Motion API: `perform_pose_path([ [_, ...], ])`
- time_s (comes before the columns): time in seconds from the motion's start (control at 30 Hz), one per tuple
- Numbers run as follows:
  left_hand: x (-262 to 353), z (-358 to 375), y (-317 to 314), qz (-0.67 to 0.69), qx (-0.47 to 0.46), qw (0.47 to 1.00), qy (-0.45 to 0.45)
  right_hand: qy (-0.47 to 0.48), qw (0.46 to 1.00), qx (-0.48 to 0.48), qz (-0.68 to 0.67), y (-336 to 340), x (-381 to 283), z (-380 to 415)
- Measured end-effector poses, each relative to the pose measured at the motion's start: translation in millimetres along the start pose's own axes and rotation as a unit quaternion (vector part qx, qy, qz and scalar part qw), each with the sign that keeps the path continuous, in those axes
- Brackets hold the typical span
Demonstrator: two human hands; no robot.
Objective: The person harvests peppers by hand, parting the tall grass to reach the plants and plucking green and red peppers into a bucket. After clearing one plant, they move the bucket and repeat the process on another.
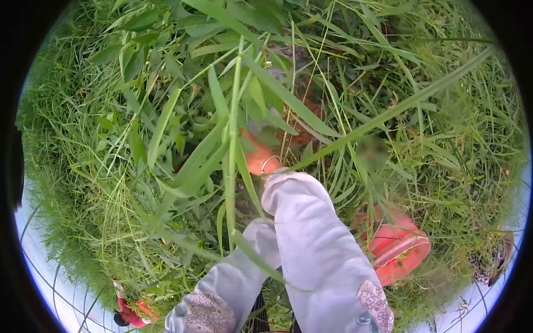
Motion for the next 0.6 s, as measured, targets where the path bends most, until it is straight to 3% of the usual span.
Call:
perform_pose_path([
  [0.07,0,7,-4,0.006,0.006,1.000,-0.003,-0.065,0.980,0.033,-0.184,0,20,2],
  [0.13,6,20,-8,0.005,0.017,1.000,-0.009,0.082,0.990,-0.115,0.019,11,46,5],
  [0.17,13,29,-7,0.005,0.026,1.000,-0.013,0.140,0.973,-0.137,0.123,15,44,15],
  [0.23,21,49,-10,0.010,0.046,0.999,-0.018,0.261,0.898,-0.143,0.325,23,40,35],
  [0.3,39,78,-3,-0.053,0.066,0.996,-0.034,0.282,0.865,-0.084,0.407,11,20,61],
  [0.33,54,97,3,-0.122,0.073,0.989,-0.042,0.266,0.873,-0.111,0.394,22,34,63],
  [0.37,72,120,14,-0.317,0.058,0.946,-0.046,0.257,0.909,-0.110,0.309,26,45,66],
  [0.43,48,149,8,-0.164,0.085,0.982,-0.026,0.228,0.960,-0.101,0.129,31,65,79],
  [0.47,43,163,10,-0.154,0.080,0.984,-0.038,0.376,0.810,-0.128,0.432,39,55,80],
  [0.5,39,176,12,-0.144,0.075,0.985,-0.050,0.289,0.918,-0.132,0.237,50,66,76],
  [0.53,44,200,18,-0.200,0.043,0.976,-0.079,0.183,0.975,-0.124,0.026,56,83,77],
  [0.57,52,220,25,-0.253,0.010,0.961,-0.110,0.153,0.980,-0.125,0.006,70,92,78],
  [0.6,64,237,32,-0.205,-0.014,0.974,-0.091,0.123,0.984,-0.125,-0.013,71,88,83],
])
Point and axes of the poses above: each hand's wrist, its own z-axis away from the middle knuckle, its own y-axis out of the back of the hand, x = y × z, the point moved 1 cm from there along -z, towards the middle knuckle, and after that the axes turned 6 degrees about y, right-handed, at the moved point
